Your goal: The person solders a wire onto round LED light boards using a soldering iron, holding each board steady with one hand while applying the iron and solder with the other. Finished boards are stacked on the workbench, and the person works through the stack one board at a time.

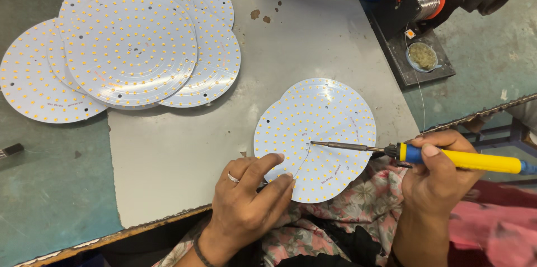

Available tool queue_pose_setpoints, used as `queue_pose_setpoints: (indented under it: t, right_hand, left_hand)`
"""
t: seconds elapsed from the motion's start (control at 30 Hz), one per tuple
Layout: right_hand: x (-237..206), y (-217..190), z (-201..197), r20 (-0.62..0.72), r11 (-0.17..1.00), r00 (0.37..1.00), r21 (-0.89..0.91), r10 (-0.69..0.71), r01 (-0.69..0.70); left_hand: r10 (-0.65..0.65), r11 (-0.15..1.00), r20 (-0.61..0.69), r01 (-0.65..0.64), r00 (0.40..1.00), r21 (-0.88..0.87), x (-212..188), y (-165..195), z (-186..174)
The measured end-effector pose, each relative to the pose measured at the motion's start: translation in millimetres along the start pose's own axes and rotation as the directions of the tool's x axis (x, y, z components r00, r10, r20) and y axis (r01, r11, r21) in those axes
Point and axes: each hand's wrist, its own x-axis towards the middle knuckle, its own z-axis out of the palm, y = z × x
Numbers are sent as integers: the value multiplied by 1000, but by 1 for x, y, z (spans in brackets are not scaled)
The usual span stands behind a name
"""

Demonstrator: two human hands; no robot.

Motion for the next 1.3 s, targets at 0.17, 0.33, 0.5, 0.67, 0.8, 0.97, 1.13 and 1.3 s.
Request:
queue_pose_setpoints:
  t: [0.17,0.33,0.5,0.67,0.8,0.97,1.13,1.3]
  right_hand:
    - [-1,-2,1,14,999,1000,-40,-20,20]
    - [-6,-2,-2,58,998,997,-39,-45,48]
    - [-8,-3,-4,59,997,996,-38,-68,70]
    - [-10,-5,-1,24,993,993,-6,-115,115]
    - [-8,-5,0,35,994,994,-34,-106,107]
    - [-8,-4,1,45,995,995,-36,-87,89]
    - [-9,-6,6,30,997,997,-36,-67,68]
    - [-6,-10,10,26,998,999,-54,-39,41]
  left_hand:
    - [1,1000,-9,-1,1000,11,0,0,1]
    - [-10,1000,-1,10,1000,14,0,0,2]
    - [-10,999,-103,5,995,-51,-3,0,1]
    - [-43,998,-166,34,985,-57,-6,2,4]
    - [-52,998,-165,44,985,-54,-8,2,6]
    - [-53,998,-164,45,985,-54,-8,1,6]
    - [-58,998,-147,51,987,-47,-8,1,5]
    - [-68,997,-141,62,988,-43,-8,2,5]
